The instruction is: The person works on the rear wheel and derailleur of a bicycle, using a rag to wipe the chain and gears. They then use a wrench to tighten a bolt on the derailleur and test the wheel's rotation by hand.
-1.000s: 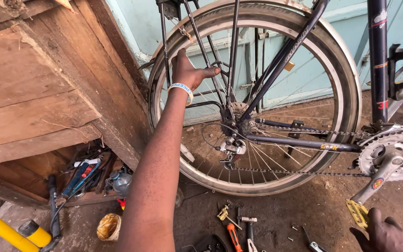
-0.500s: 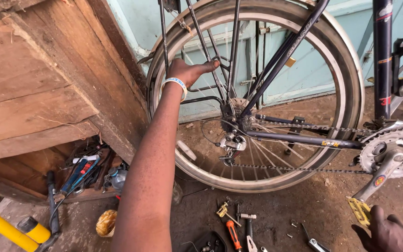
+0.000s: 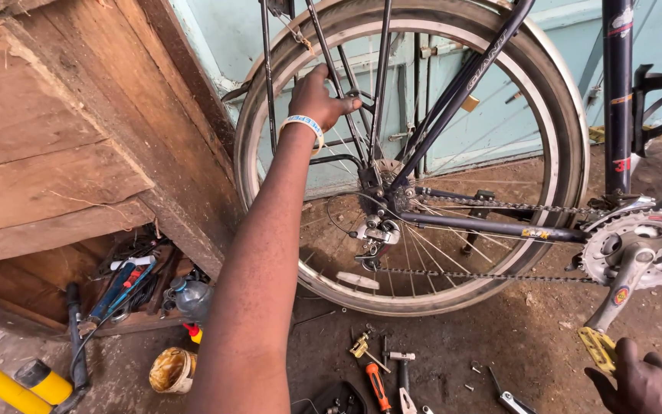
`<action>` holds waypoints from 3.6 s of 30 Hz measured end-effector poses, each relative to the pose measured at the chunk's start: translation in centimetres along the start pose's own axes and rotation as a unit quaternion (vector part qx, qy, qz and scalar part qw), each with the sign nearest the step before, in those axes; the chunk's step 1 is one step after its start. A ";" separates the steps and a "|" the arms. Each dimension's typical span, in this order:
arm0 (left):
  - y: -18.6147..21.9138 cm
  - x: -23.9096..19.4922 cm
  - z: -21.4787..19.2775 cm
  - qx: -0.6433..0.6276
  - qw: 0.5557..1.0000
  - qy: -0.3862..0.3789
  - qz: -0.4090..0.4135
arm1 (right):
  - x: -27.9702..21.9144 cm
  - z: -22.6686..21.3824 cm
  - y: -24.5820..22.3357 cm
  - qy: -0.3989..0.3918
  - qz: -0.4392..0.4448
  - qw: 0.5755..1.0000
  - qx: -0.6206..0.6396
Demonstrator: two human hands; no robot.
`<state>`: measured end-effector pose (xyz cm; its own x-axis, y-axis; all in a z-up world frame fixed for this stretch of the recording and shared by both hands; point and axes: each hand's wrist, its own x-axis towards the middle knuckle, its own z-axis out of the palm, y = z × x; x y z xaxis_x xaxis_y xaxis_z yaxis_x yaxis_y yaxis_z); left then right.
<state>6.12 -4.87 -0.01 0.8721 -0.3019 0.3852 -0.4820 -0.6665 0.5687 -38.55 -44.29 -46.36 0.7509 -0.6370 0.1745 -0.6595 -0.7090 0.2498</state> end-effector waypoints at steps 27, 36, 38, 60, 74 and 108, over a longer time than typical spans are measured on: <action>2.0 -1.2 -2.1 -0.029 0.995 -0.035 -0.094 | -0.7 -5.2 -3.9 -0.055 0.018 0.973 0.225; 2.3 -2.6 -3.1 -0.133 0.986 -0.024 -0.100 | -0.4 -13.3 -6.5 -0.210 0.023 0.943 0.256; 2.7 -2.9 -3.3 -0.143 0.983 -0.023 -0.111 | -0.9 -17.0 -7.0 -0.226 0.031 0.930 0.287; 4.6 1.8 -2.1 0.019 0.987 -0.072 -0.146 | 2.3 -29.7 -9.0 -0.223 0.123 0.812 0.526; 3.6 2.2 -2.5 -0.078 0.983 -0.116 -0.117 | 2.2 -33.9 -9.7 -0.233 0.129 0.762 0.590; -1.1 -2.9 -3.7 -0.085 0.994 -0.013 -0.070 | 5.9 -50.3 -17.7 0.096 -0.254 0.782 0.561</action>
<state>3.80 -0.78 0.97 0.9325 -0.2326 0.2764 -0.3611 -0.5791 0.7309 -20.65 -20.32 -1.85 0.8462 -0.2069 0.4911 0.1894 -0.7446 -0.6401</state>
